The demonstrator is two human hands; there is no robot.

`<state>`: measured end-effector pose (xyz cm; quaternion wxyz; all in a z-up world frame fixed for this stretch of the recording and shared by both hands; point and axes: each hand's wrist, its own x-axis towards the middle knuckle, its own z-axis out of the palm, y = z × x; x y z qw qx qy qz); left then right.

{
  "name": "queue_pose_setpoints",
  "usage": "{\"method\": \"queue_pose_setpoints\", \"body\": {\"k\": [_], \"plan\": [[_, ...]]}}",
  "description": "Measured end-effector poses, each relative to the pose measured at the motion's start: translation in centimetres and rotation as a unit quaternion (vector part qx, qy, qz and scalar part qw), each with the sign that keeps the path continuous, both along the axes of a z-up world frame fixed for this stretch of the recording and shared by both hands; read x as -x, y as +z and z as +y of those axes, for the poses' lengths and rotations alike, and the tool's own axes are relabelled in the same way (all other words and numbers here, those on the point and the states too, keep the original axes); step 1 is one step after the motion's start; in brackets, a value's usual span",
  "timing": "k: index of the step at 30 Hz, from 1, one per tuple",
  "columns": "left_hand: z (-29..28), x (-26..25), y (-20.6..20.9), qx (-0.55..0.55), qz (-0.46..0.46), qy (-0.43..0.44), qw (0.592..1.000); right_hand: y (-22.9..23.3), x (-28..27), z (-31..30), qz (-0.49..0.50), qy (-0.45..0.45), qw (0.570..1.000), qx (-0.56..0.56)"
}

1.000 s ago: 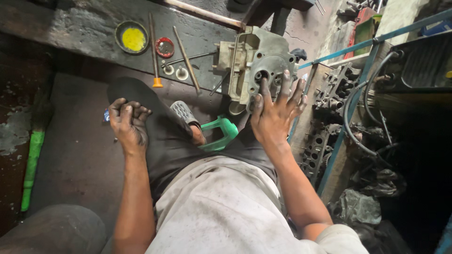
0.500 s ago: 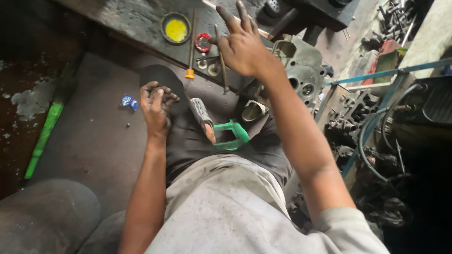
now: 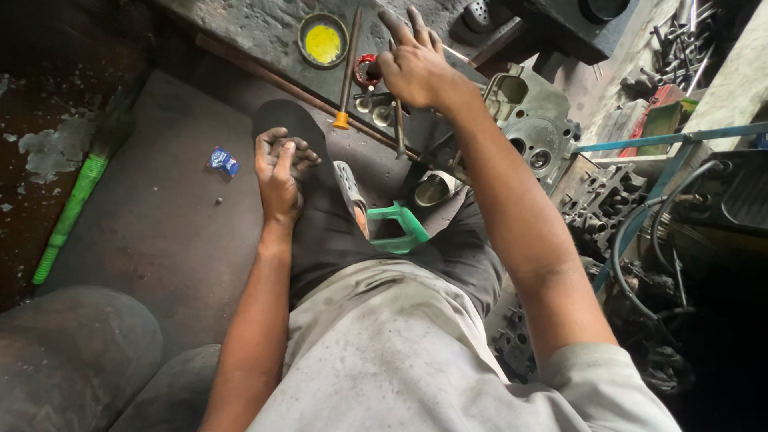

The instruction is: The person cleans a metal engine cylinder head using a screwdriver to scrape residue and a cloth to wipe the surfaces. They rotate the part to access different areas and continue wiping until the surfaces appear clean.

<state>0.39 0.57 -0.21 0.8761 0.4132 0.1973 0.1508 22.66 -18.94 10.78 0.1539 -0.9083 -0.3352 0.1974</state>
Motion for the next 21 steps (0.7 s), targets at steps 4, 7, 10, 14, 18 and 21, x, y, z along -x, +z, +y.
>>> {"method": "queue_pose_setpoints", "body": {"k": [4, 7, 10, 14, 18, 21], "plan": [[0.0, 0.3, 0.4, 0.005, 0.012, 0.0, 1.0, -0.8, -0.3, 0.1, -0.023, -0.002, 0.998, 0.066], [0.0, 0.1, 0.2, 0.012, 0.003, -0.001, 1.0, -0.9, -0.2, 0.1, -0.014, -0.01, 0.999, 0.041], [0.1, 0.2, 0.0, 0.015, 0.001, -0.004, 1.0, 0.6, 0.1, 0.3, 0.049, -0.039, 0.998, 0.003], [0.1, 0.2, -0.2, 0.008, 0.002, 0.004, 1.0, 4.3, 2.3, -2.1, 0.032, -0.069, 0.985, -0.155], [0.3, 0.7, 0.1, 0.007, 0.019, 0.009, 1.0, 7.1, 8.7, -7.5, -0.081, -0.094, 0.965, -0.233], [0.3, 1.0, 0.2, 0.023, 0.006, 0.009, 1.0, 7.4, 13.6, -11.6, -0.202, -0.153, 0.946, -0.202]]}}
